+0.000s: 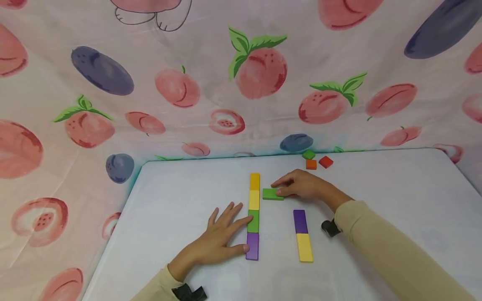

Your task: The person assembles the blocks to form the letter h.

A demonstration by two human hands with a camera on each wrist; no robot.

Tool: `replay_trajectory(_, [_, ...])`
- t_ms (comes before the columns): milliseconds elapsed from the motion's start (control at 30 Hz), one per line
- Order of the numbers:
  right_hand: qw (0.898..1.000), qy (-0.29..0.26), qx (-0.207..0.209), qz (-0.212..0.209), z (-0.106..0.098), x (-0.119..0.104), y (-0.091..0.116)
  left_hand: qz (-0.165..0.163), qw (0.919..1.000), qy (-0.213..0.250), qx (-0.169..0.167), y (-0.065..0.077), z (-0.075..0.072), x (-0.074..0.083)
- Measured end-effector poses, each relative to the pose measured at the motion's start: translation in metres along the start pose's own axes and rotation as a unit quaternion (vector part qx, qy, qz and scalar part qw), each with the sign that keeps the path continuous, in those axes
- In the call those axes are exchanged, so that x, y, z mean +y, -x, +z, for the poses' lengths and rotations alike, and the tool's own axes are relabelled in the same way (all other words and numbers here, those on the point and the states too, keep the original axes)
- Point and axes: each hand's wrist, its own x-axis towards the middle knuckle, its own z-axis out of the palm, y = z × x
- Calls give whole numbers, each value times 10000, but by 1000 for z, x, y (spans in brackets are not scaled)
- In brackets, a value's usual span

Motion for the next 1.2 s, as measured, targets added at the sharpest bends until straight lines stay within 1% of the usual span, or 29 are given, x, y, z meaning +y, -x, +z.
replay_trajectory(67, [9998, -137, -146, -38, -3, 2, 1, 15, 10000, -3, 14, 0, 0, 0])
replay_trajectory(167, [9992, -283, -255, -95, -5, 4, 3, 20, 10000, -12, 9, 0, 1, 0])
replay_trajectory(400, [9996, -157, -153, -169, -5, 4, 3, 1, 10000, -12, 6, -1, 1, 1])
replay_trajectory(633, [9991, -373, -207, -5, -4, 6, 1, 5, 10000, -4, 20, 0, 1, 1])
replay_trajectory(833, [9980, -606, -206, -14, -4, 5, 2, 37, 10000, 0, 70, 0, 0, 1])
replay_trajectory(1200, [9986, -511, -106, -11, -3, 3, 0, 21, 10000, 19, 58, 0, 1, 0])
